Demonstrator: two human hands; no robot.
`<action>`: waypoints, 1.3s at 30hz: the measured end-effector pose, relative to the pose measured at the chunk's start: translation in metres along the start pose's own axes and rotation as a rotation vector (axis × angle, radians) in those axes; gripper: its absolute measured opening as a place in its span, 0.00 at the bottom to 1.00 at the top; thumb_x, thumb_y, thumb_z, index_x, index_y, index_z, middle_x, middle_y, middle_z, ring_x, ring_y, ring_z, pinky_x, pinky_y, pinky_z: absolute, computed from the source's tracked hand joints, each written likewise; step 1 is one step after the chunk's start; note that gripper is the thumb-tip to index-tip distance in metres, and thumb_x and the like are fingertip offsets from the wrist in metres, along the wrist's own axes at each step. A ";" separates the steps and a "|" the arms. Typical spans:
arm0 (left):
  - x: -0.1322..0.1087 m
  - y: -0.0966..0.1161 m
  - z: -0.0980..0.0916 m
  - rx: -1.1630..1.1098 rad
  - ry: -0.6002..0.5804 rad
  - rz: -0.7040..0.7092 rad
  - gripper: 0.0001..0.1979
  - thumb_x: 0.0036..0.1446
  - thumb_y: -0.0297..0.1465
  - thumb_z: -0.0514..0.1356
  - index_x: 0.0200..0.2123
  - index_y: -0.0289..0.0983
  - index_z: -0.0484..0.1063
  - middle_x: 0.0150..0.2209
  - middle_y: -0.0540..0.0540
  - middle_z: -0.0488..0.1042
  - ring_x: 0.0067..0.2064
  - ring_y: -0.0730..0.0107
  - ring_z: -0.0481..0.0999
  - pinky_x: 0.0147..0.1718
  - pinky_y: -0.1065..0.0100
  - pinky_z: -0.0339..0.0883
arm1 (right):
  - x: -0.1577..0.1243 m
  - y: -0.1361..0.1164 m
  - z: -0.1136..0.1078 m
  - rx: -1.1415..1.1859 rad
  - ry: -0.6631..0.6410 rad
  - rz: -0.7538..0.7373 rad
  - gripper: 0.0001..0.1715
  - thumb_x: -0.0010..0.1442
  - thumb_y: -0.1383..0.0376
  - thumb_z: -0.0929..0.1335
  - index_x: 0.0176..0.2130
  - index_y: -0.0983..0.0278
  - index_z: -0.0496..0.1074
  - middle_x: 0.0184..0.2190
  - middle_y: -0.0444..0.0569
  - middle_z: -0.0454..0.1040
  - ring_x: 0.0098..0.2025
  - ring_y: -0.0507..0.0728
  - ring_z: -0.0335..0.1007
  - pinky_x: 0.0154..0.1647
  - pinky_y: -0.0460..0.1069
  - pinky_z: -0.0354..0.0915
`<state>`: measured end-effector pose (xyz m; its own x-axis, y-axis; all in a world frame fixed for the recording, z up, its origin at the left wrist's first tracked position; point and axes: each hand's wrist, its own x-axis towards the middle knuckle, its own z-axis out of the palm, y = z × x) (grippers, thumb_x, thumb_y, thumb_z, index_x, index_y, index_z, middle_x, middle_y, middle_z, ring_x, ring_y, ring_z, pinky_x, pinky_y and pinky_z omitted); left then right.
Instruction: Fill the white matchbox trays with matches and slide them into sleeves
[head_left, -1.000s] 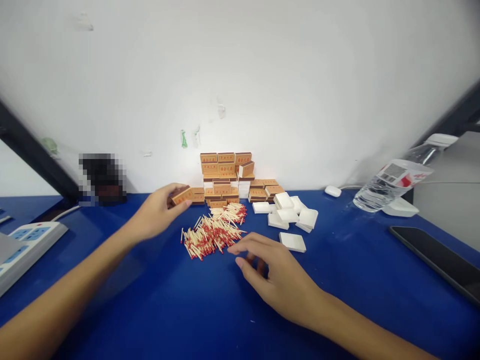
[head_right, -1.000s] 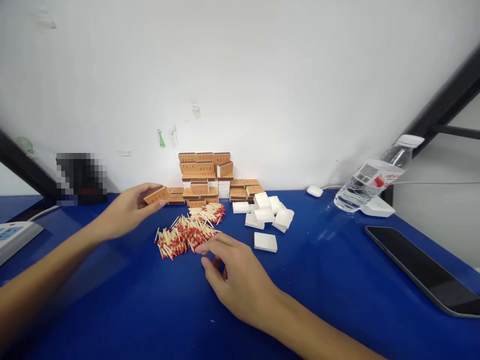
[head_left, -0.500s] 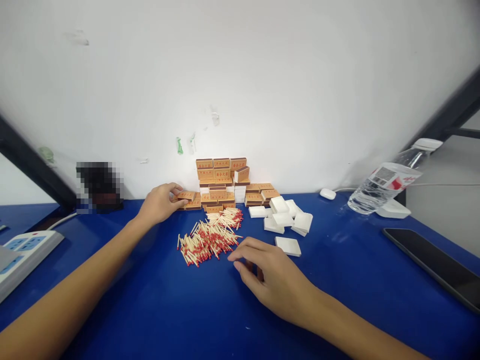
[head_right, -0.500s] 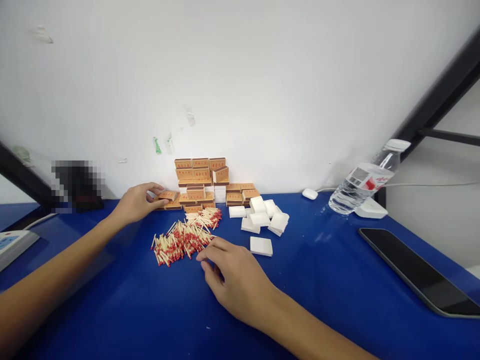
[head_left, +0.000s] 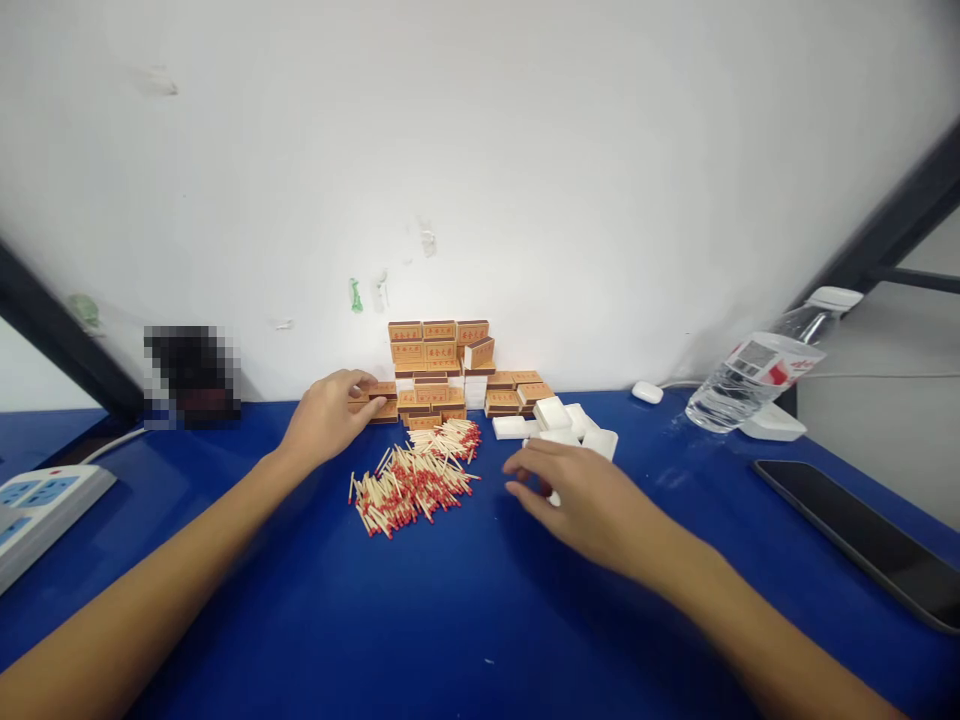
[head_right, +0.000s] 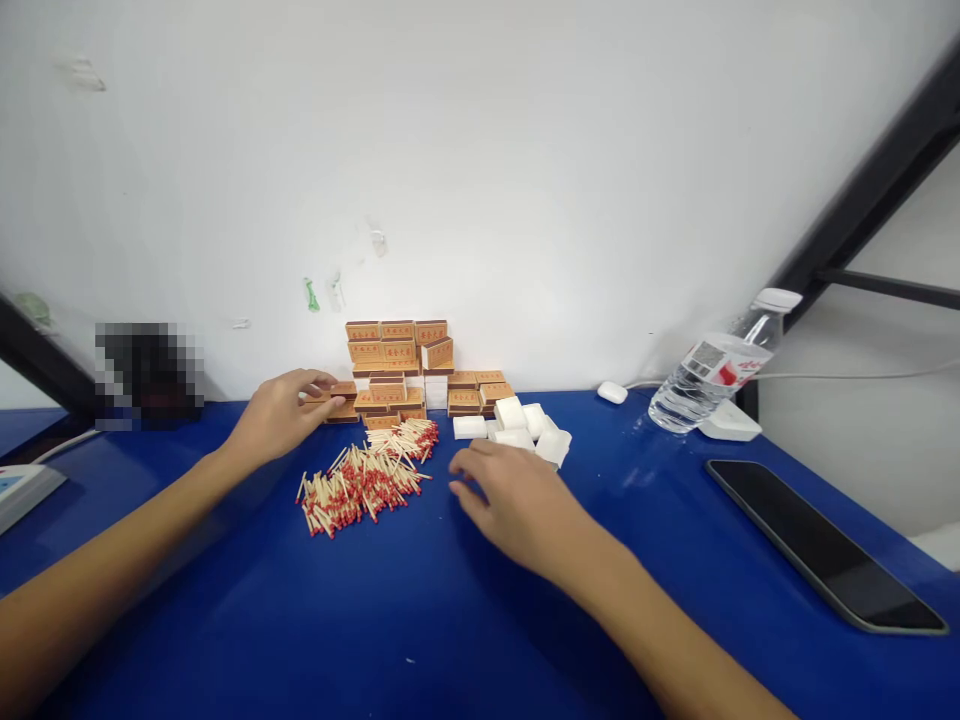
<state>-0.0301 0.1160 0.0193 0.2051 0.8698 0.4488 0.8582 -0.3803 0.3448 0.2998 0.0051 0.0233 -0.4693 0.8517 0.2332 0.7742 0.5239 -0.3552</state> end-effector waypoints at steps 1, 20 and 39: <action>-0.008 0.003 -0.005 0.004 -0.001 0.014 0.16 0.62 0.42 0.62 0.46 0.36 0.76 0.45 0.40 0.81 0.45 0.55 0.79 0.46 0.58 0.70 | -0.001 0.009 -0.007 -0.044 -0.016 0.006 0.08 0.66 0.64 0.68 0.44 0.61 0.77 0.42 0.52 0.78 0.41 0.60 0.74 0.43 0.55 0.66; -0.116 0.101 -0.015 -0.089 -0.286 0.434 0.26 0.60 0.52 0.65 0.52 0.40 0.76 0.44 0.40 0.79 0.45 0.52 0.78 0.43 0.53 0.73 | -0.008 -0.025 -0.002 0.299 -0.309 -0.021 0.16 0.57 0.64 0.77 0.46 0.57 0.78 0.41 0.44 0.75 0.38 0.53 0.70 0.39 0.49 0.64; -0.120 0.099 -0.009 -0.065 -0.444 0.345 0.13 0.58 0.41 0.68 0.40 0.37 0.75 0.40 0.46 0.75 0.42 0.56 0.77 0.39 0.56 0.71 | 0.042 -0.012 0.029 0.146 0.009 0.071 0.09 0.61 0.59 0.72 0.33 0.62 0.77 0.28 0.45 0.75 0.30 0.53 0.67 0.32 0.49 0.58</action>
<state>0.0255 -0.0287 0.0071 0.6588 0.7354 0.1590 0.6787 -0.6721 0.2961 0.2587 0.0350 0.0104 -0.4114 0.8867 0.2108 0.7347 0.4595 -0.4991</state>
